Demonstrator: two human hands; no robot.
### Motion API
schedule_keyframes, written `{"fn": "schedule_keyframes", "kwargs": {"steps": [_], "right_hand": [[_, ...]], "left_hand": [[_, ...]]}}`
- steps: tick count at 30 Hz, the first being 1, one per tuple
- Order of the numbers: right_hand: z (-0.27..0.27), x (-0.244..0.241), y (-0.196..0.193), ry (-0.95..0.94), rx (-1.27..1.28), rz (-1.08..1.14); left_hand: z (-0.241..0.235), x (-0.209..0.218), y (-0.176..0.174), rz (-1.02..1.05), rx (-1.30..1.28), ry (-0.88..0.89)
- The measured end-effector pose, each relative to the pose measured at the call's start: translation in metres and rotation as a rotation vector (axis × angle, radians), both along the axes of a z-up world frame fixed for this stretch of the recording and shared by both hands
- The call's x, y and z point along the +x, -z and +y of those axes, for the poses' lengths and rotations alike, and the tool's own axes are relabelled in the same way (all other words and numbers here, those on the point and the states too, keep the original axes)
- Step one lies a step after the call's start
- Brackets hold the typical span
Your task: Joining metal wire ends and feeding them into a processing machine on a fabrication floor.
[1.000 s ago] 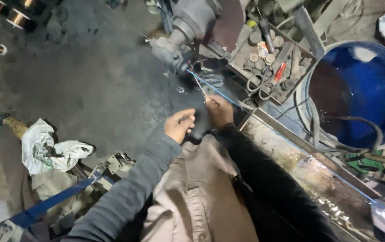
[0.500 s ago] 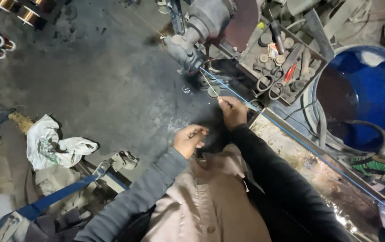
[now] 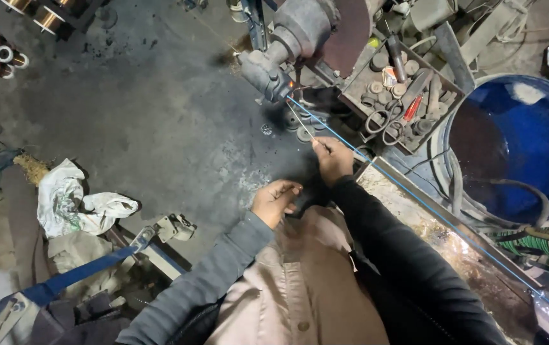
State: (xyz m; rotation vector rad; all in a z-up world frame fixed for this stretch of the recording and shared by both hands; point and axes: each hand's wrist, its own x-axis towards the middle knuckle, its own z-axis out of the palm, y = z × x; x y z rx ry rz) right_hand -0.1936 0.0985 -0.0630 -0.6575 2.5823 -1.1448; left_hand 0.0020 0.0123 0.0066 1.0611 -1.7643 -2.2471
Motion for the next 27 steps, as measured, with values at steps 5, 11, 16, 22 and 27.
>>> {"fn": "schedule_keyframes", "kwargs": {"steps": [5, 11, 16, 22, 27], "right_hand": [[-0.002, -0.001, -0.002, -0.001, 0.042, -0.084], [-0.005, 0.001, -0.025, 0.052, -0.065, -0.036], [-0.007, -0.001, -0.023, 0.066, -0.109, -0.071], [-0.009, 0.013, -0.037, 0.106, -0.135, -0.148], [-0.019, 0.024, -0.027, 0.126, -0.111, -0.217]], "left_hand": [[0.0, 0.009, 0.005, 0.012, 0.046, -0.031], [-0.003, 0.018, 0.019, 0.038, 0.049, -0.018], [-0.004, 0.021, 0.003, 0.035, 0.066, -0.059], [-0.004, 0.025, 0.004, 0.045, 0.02, -0.032], [-0.004, 0.025, -0.007, 0.032, 0.051, -0.045]]}}
